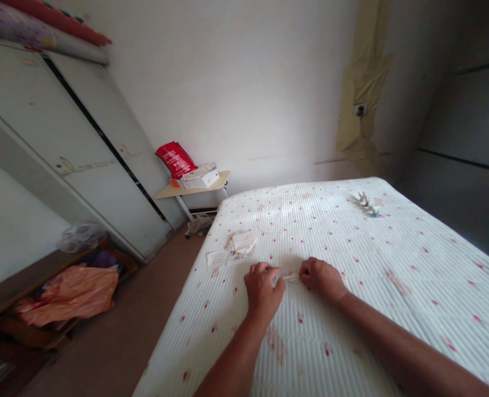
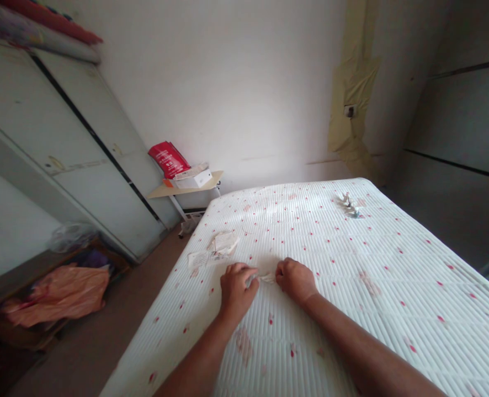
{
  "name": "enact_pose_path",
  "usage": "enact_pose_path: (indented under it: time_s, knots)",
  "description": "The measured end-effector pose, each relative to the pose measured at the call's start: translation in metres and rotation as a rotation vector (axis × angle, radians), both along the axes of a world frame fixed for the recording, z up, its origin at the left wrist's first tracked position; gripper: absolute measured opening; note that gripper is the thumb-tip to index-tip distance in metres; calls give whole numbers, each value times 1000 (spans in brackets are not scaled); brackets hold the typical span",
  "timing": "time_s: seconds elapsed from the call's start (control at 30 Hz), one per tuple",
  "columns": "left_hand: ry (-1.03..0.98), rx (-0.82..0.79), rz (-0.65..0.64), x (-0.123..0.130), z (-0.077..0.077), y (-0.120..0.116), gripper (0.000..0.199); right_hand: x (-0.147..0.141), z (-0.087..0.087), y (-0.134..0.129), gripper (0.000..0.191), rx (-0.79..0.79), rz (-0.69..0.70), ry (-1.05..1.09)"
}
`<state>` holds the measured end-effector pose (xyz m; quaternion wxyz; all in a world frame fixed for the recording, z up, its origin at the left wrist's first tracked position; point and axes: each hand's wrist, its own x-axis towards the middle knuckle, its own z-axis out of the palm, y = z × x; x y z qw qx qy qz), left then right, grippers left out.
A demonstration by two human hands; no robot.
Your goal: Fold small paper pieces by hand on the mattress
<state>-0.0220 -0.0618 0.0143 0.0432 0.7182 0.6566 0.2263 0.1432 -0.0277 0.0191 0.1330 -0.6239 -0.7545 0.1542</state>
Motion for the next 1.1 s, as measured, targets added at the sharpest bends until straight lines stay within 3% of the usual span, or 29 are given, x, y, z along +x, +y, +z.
enact_pose_path:
  time_s: [0.27, 0.57, 0.97, 1.1]
  knots:
    - [-37, -71, 18, 23, -7, 11, 24, 1, 0, 1, 17, -15, 11, -5]
    - [-80, -238, 75, 21, -4, 21, 16, 0, 0, 1, 18, -28, -1, -23]
    - [-132, -174, 48, 8, -5, 22, 15, 1, 2, 1, 16, -41, -4, 4]
    - [-179, -175, 100, 12, -2, 24, 10, 0, 2, 1, 17, -40, -8, -1]
